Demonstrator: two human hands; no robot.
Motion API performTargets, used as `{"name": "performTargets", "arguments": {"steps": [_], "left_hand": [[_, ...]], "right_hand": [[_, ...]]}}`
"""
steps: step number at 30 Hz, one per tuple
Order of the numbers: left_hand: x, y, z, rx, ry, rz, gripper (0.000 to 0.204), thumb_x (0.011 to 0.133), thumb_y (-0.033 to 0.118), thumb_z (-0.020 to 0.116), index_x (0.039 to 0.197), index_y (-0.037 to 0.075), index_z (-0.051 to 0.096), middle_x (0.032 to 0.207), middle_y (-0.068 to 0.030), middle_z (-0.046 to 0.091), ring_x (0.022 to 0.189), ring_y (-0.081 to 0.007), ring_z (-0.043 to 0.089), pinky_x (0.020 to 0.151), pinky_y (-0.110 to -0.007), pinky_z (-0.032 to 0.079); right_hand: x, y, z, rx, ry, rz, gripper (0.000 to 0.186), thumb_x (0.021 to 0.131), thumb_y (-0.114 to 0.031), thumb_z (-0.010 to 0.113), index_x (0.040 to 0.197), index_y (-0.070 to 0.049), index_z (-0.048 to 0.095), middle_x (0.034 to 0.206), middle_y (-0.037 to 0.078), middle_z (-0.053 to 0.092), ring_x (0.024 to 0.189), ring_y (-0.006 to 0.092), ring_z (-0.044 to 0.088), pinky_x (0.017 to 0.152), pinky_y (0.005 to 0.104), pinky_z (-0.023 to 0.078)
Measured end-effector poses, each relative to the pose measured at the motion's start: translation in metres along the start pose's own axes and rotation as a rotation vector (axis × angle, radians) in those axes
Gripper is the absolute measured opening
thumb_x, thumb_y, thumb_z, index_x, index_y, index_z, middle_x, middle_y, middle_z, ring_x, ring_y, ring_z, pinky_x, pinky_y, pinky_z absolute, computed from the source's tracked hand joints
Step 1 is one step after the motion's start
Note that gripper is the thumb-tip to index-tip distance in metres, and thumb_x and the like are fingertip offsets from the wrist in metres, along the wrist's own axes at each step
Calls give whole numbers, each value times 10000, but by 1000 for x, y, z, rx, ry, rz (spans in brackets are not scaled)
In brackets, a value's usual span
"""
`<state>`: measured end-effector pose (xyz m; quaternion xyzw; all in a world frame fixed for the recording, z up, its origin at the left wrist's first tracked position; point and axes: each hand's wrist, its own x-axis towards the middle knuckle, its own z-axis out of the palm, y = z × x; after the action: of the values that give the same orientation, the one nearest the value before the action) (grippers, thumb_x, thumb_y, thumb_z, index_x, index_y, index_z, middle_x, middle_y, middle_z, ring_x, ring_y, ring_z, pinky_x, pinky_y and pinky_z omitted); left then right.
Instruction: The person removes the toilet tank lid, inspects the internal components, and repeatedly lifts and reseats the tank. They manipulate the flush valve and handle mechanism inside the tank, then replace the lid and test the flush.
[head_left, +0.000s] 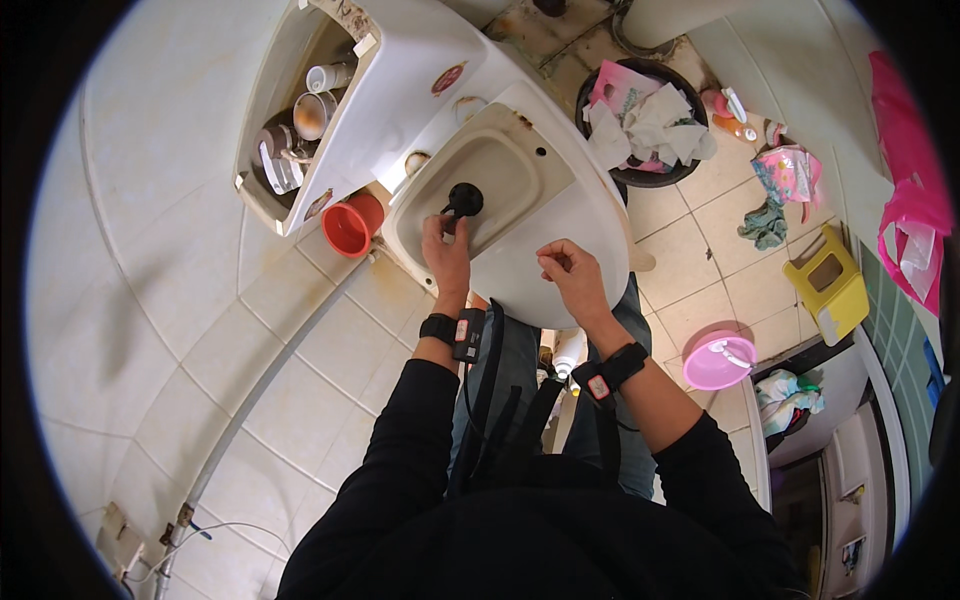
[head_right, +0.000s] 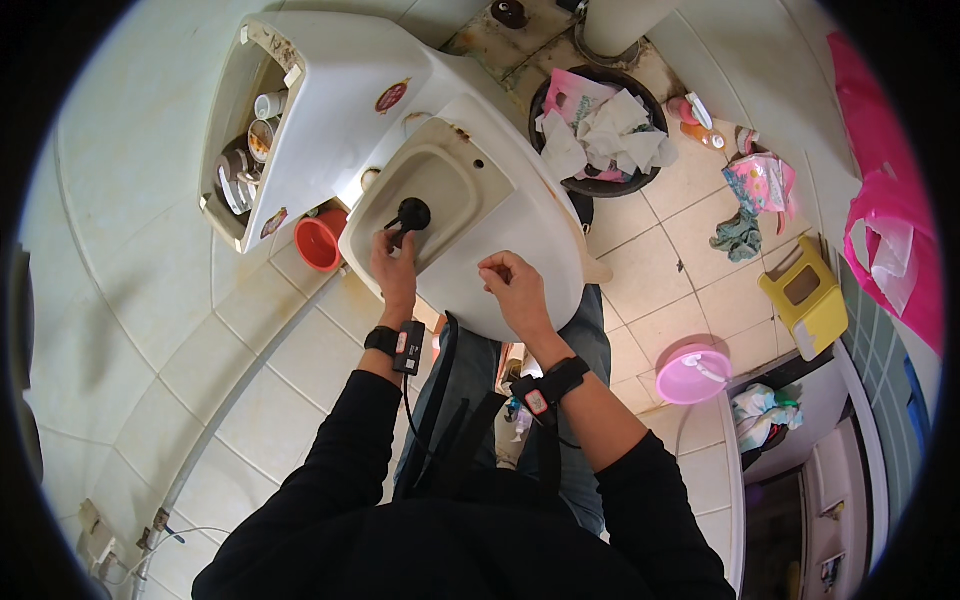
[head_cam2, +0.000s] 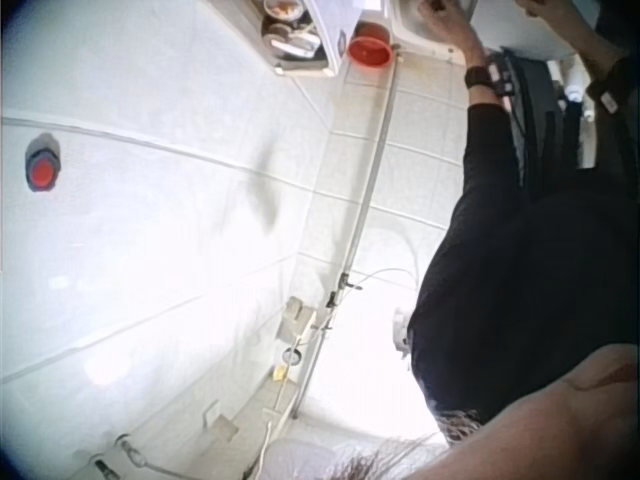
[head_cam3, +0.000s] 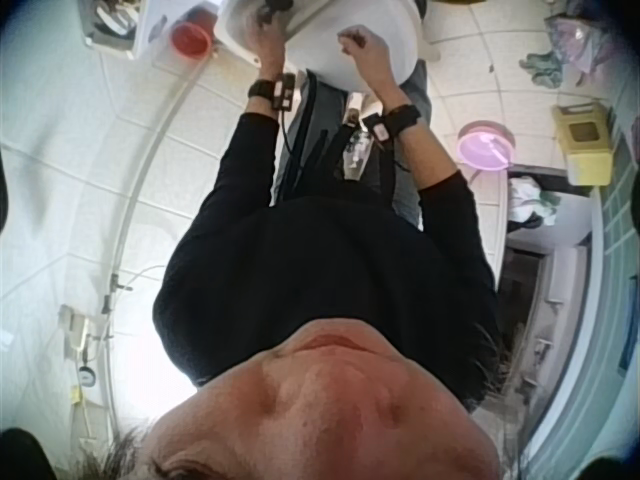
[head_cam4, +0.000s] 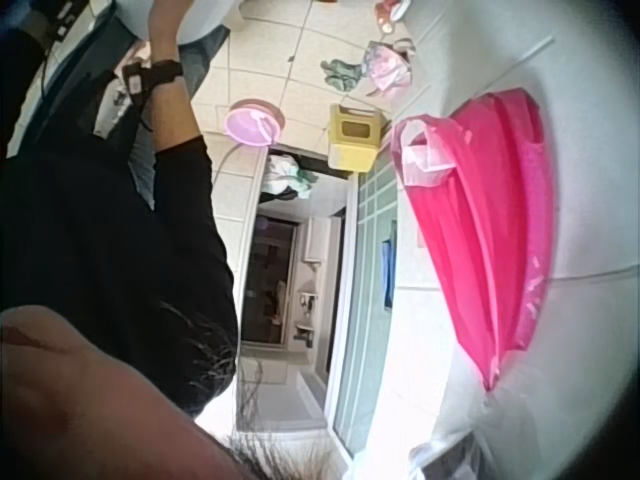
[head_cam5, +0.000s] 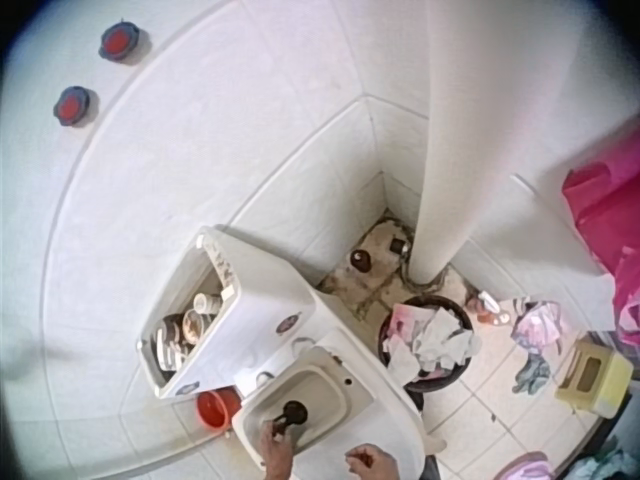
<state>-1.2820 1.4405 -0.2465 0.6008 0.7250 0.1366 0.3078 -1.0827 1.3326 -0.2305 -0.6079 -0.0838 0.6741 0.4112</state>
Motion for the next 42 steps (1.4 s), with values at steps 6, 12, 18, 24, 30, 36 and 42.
{"name": "performTargets", "arguments": {"steps": [6,12,18,24,30,36,42], "left_hand": [[-1,5,4,-116,53,-15,195,888,70,734,1038,-1,633,936,-94,672,840,-187,637,824,-325,472],[7,1,4,-77,30,5,214,885,74,741,1062,3,644,944,-128,710,852,-224,670,814,-343,502],[7,-8,6,-102,63,51,257,871,78,762,1066,-10,619,904,-154,696,822,-277,671,767,-368,521],[8,-10,5,-167,62,25,271,842,49,777,1046,-2,606,860,-159,663,769,-283,654,714,-383,521],[12,-10,-1,-146,58,122,241,826,23,768,1012,-2,617,934,-151,644,793,-310,665,731,-393,527],[14,-15,-2,-254,6,56,205,807,11,769,960,-1,633,954,-139,627,831,-314,658,773,-403,525],[15,-11,-9,-267,10,50,272,787,18,783,1007,2,625,954,-133,612,855,-304,630,773,-405,524]], "right_hand": [[-1,1,3,-12,-5,10,115,947,-80,675,1000,22,680,825,33,672,717,86,633,698,256,565],[-2,-2,7,-52,-12,6,121,955,-81,668,1015,24,673,822,31,669,717,95,633,688,249,533],[-3,-8,13,-55,-57,0,107,966,-91,664,1026,-3,675,864,17,663,731,97,623,698,246,525],[-3,-11,27,-64,-62,25,111,969,-87,660,1031,3,676,884,23,666,738,96,625,706,243,531],[-3,-13,39,-98,-80,28,116,975,-85,649,1039,7,676,881,26,665,741,98,626,705,245,537],[-1,-17,48,-94,-86,64,125,989,-97,639,1061,0,672,887,23,656,749,104,626,718,253,538],[6,-28,65,9,-99,112,142,996,-76,606,1091,5,672,877,27,647,761,113,630,738,265,549]]}}
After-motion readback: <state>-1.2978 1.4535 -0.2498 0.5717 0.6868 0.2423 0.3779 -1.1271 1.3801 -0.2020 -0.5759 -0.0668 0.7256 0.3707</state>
